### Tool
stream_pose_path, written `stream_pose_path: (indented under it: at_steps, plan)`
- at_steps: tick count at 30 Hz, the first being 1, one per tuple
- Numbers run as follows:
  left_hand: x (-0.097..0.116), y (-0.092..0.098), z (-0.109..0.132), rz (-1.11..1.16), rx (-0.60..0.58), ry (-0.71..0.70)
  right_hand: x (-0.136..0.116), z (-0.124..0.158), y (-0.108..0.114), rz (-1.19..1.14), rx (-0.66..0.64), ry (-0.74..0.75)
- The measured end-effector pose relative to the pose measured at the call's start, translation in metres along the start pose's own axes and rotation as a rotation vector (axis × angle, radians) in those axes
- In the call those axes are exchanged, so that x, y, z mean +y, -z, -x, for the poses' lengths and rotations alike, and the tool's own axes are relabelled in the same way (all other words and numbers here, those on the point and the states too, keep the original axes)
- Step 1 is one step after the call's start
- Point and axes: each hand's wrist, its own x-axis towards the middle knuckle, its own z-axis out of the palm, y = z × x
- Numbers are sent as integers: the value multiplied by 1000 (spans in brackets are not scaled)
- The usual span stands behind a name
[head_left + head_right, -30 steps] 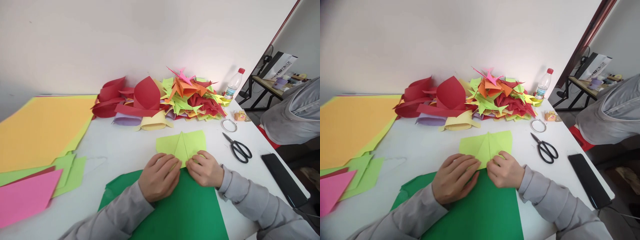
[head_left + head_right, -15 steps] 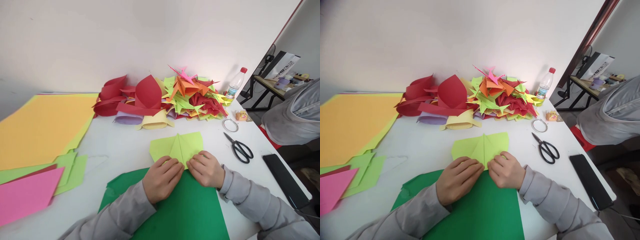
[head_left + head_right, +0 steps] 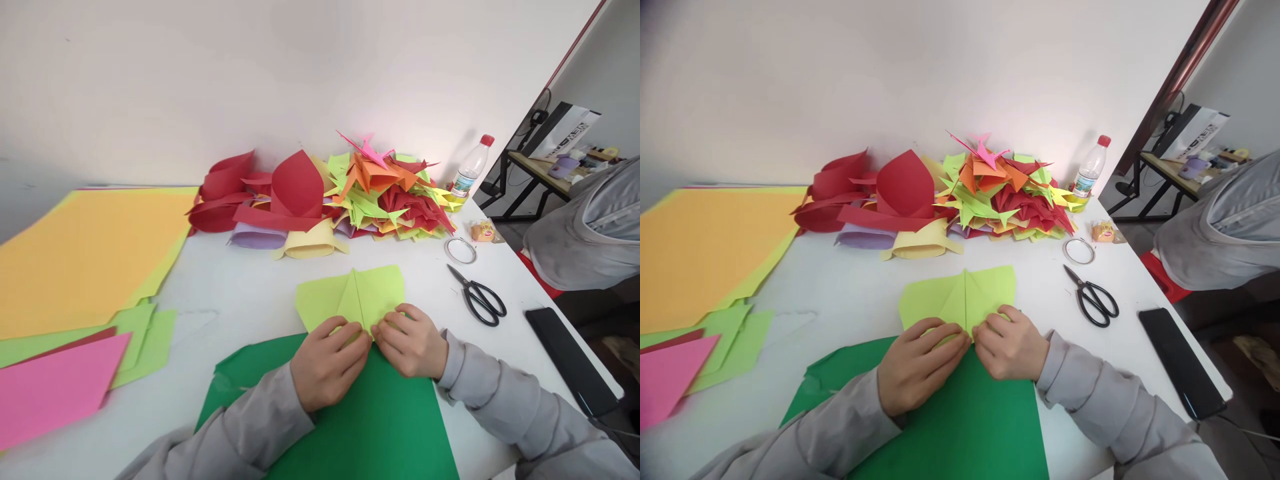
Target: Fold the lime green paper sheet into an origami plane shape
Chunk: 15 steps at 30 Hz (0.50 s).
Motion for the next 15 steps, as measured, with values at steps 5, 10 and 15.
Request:
stream_pose_path:
  at_steps: [5,10,15]
  plan:
    - [-1,0,0,-5,41,16,2,-1,1,-21,30,-12]
    - [-3,-1,3,-8,87,9,5,-2,3,-35,11,41]
    - [-2,-3,4,8,98,21,5,-3,4,-33,-21,82]
